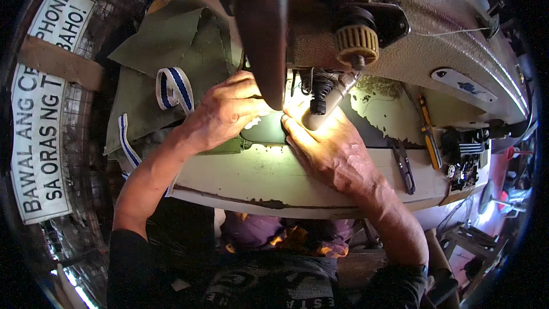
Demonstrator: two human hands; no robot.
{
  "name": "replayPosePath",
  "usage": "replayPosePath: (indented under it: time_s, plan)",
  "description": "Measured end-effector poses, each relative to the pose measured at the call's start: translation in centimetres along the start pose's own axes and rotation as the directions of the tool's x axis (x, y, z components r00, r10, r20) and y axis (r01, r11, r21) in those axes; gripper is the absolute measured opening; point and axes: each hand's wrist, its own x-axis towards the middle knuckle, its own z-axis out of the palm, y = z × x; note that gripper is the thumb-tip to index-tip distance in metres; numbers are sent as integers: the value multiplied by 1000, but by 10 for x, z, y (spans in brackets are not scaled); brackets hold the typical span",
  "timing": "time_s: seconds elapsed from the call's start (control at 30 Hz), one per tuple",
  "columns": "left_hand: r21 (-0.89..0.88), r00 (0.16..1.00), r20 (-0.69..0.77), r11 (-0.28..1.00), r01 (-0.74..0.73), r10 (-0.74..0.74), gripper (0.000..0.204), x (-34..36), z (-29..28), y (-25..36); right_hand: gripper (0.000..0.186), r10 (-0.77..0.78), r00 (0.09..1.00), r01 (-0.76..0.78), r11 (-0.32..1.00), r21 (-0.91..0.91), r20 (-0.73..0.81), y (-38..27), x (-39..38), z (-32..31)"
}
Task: Using an industrial sewing machine to stitch a green canvas bag with blue and white straps.
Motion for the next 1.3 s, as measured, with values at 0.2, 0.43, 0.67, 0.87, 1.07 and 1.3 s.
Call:
replayPosePath:
  time_s: [0.2,0.43,0.67,0.87,1.07,1.3]
  plan:
    - [12,998,-51,1000,-18,19,28,3,3,2,34,58,992,-61,998,22,113,2,-2,-6]
    - [104,997,-50,993,-50,56,33,10,-4,-4,43,124,987,-119,992,-46,103,11,4,-6]
    - [85,997,-55,995,-46,51,27,11,-3,-6,19,77,997,-78,991,-113,-10,19,6,-11]
    - [110,997,-79,994,-17,26,25,12,0,-8,28,279,946,-308,933,-185,-168,15,11,-27]
    - [71,992,-121,997,34,-25,25,11,6,-16,37,593,769,-635,752,-178,-238,7,-81,-104]
    - [81,992,-117,995,53,-43,26,10,5,-17,34,440,666,-713,612,-341,-602,111,-141,-302]
